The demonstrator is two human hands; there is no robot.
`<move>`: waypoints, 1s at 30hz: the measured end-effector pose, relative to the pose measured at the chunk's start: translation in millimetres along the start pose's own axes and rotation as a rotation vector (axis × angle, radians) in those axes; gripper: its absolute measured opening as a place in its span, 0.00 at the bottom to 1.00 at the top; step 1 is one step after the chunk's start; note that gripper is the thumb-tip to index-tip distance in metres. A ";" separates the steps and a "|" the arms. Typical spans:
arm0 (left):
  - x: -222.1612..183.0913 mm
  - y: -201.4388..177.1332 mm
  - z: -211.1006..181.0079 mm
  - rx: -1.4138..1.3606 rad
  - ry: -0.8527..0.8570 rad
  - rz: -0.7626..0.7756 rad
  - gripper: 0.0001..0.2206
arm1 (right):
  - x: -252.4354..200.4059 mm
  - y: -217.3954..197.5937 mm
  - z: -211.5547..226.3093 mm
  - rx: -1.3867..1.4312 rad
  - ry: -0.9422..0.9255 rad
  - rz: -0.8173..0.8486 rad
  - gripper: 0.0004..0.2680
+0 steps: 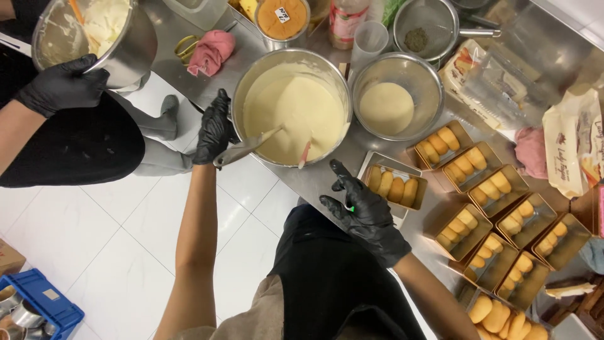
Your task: Preparing tiramisu by pouring cream batter into containers containing biscuits and weighing the product.
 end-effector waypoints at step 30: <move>-221.3 72.1 -124.3 -0.613 -0.735 0.902 0.30 | 222.9 39.4 -57.3 -0.920 -0.189 0.629 0.09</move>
Point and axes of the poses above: each hand's wrist, its own x-axis towards the middle knuckle, its own y-axis out of the palm, z = x × y, the point moved 7 cm from there along x, towards the middle knuckle, and after that the axes turned 6 degrees about -z, right-handed, at the moved point
